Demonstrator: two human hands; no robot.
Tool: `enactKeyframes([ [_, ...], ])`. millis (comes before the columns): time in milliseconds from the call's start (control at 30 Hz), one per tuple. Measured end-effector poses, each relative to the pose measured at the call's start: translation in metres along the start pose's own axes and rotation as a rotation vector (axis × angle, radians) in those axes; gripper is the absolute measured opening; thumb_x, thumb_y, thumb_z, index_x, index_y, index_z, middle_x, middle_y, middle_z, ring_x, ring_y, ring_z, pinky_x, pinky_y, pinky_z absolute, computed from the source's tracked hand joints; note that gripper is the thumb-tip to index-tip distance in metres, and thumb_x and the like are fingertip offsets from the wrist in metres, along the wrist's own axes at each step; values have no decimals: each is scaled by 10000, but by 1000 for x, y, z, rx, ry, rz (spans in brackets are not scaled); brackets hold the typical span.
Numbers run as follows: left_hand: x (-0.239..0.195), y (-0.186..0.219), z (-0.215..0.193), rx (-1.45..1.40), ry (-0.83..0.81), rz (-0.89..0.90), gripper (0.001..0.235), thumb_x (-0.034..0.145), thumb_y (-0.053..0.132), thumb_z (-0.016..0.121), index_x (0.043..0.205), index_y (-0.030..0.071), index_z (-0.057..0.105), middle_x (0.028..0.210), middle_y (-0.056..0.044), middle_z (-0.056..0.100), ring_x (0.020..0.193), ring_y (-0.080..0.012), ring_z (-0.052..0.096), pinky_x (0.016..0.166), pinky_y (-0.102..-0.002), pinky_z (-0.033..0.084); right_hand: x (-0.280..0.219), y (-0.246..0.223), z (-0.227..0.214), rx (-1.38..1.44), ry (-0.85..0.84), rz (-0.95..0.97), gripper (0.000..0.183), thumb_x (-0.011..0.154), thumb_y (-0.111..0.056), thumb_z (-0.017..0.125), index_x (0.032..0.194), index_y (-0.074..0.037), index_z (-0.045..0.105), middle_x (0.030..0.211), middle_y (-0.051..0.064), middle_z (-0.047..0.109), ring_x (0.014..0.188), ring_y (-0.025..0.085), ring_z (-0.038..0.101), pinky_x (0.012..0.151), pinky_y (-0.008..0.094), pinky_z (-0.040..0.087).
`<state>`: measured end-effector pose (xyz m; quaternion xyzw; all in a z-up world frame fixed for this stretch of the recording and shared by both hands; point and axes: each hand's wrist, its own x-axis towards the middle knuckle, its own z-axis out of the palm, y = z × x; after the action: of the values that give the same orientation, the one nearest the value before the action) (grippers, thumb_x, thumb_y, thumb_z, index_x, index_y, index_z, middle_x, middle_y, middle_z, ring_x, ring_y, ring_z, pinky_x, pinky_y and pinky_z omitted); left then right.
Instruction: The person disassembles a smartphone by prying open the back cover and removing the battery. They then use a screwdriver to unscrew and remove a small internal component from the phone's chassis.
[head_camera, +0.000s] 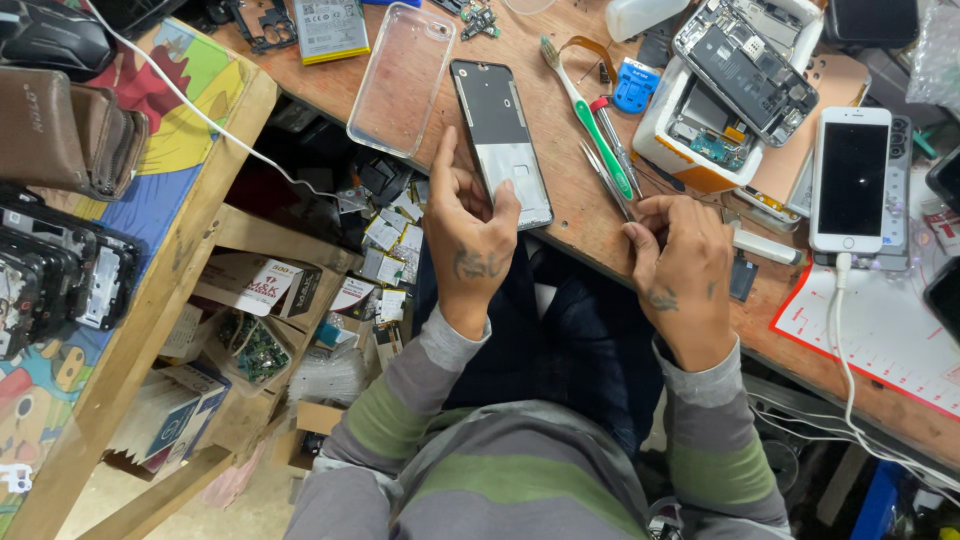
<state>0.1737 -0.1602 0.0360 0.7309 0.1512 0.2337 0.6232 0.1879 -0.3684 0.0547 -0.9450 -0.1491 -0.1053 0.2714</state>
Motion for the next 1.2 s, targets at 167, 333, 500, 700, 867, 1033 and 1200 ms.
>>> enactKeyframes([
  [167,3,6,4,-49,1,2,632,896,9,641,1488,-101,449,909,-64,682,723,-80,637,635,-225,543,-1,-1,-8,30,-98,-24,185,932,-120,751,1088,-45,687,929,89,684,896,295,632,838,430,438],
  [333,4,11,7,-128,2,50,602,909,-5,611,1476,-117,443,1000,-86,704,807,-104,683,693,-246,578,1,-5,-11,-36,-128,-72,120,944,-114,715,1030,-37,681,977,140,657,939,348,618,846,456,448],
  [500,7,9,7,-16,23,36,622,878,-10,635,1463,-119,452,890,-98,706,722,-122,680,651,-258,564,2,-8,-10,-56,-99,-110,115,943,-115,715,982,-28,649,962,164,608,963,370,586,853,460,460],
  [700,9,1,8,-34,12,69,619,899,-8,644,1471,-119,436,942,-114,719,779,-141,695,691,-277,566,5,-10,-8,-1,-105,-160,149,929,-49,686,1061,-1,635,983,148,636,961,359,604,835,482,453],
  [867,9,-1,9,-101,15,91,619,905,-11,631,1478,-116,421,1041,-121,728,883,-149,728,766,-273,596,11,-20,-27,50,-72,-116,161,989,-6,669,1149,6,674,1061,202,616,928,359,638,781,450,520],
  [1033,10,-1,9,-52,6,28,632,889,-2,642,1473,-107,427,948,-119,733,783,-139,707,698,-267,569,18,-33,-62,112,-68,-160,127,981,1,715,1106,-18,733,1048,146,679,809,247,703,723,347,562],
  [1200,10,0,9,-96,-2,66,633,903,-10,633,1484,-106,402,1013,-116,737,843,-132,719,744,-262,576,28,-49,-56,207,-54,-131,180,916,28,755,1090,-11,734,971,91,677,753,146,689,693,274,565],
])
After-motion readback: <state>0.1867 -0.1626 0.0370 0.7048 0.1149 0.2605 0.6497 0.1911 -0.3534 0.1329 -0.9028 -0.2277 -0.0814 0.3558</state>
